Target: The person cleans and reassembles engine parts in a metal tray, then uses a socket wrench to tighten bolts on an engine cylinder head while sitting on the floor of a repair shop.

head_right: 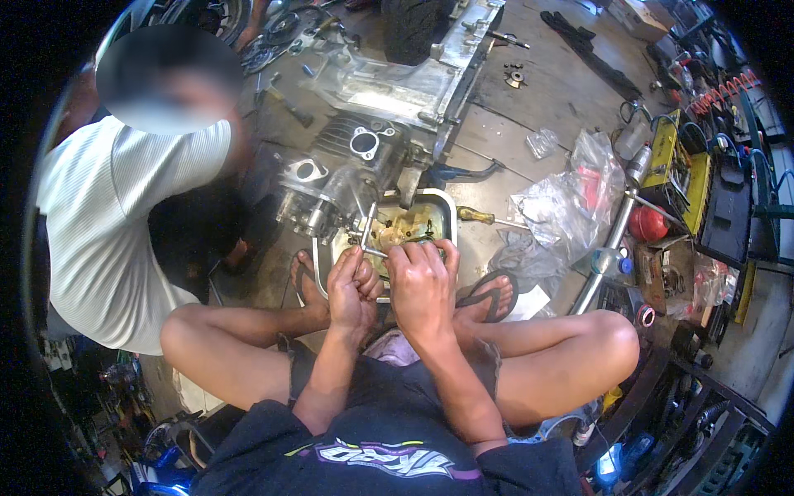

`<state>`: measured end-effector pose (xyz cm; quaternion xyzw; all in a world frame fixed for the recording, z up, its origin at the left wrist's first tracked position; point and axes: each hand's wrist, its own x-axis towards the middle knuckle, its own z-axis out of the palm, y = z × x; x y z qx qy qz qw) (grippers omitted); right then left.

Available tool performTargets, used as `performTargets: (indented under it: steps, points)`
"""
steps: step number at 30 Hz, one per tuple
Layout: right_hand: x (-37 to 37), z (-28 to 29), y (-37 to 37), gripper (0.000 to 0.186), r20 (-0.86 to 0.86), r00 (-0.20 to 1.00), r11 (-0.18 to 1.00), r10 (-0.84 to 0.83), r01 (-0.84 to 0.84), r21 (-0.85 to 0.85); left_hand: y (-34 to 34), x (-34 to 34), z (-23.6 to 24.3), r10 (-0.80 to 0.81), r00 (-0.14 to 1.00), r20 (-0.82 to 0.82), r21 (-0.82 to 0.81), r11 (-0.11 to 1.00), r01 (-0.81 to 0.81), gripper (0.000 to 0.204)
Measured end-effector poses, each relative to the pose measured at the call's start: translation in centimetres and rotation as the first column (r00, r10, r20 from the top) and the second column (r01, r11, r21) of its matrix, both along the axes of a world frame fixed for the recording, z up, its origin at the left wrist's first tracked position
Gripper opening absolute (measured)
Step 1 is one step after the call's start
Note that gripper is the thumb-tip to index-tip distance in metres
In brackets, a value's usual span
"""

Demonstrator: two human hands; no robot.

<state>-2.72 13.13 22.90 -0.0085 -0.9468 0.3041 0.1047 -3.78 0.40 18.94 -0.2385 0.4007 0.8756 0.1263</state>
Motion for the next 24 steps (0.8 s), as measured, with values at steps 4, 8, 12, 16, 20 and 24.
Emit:
performTargets:
  steps: [4, 8, 12, 16, 20, 24]
  points:
    - [-0.3, -0.9, -0.2, 0.008, -0.003, 1.0, 0.996, 0.017, -0.017, -0.089, 0.3, 0.2, -0.1, -0.026, 0.996, -0.087, -0.296, 0.955, 0.0, 0.012]
    - [-2.2, -5.7, -2.3, 0.013, 0.158, 0.971, 0.972, 0.178, -0.149, -0.179, 0.3, 0.2, -2.5, -0.232, 0.905, -0.357, -0.834, 0.515, -0.197, 0.018]
    - [-2.7, -6.4, -3.0, 0.016, 0.053, 0.966, 0.888, 0.252, -0.209, -0.409, -0.3, -0.1, -0.6, -0.36, 0.912, -0.197, -0.945, 0.319, -0.078, 0.022]
    - [-1.1, -6.2, -2.7, 0.017, 0.18, 0.951, 0.95, 0.253, -0.209, -0.233, -0.6, 1.0, 0.1, -0.284, 0.945, -0.161, -0.888, 0.46, -0.013, 0.023]
    - [-0.3, -3.8, -1.6, 0.02, 0.04, 0.993, 0.982, 0.111, -0.104, -0.157, -1.1, 0.5, -1.0, -0.174, 0.976, -0.132, -0.612, 0.789, 0.058, 0.018]
    - [0.1, -1.6, -1.2, 0.02, -0.03, 0.999, 0.997, 0.041, -0.043, -0.07, -0.9, -0.1, -0.2, -0.084, 0.996, -0.034, -0.186, 0.979, 0.077, 0.013]
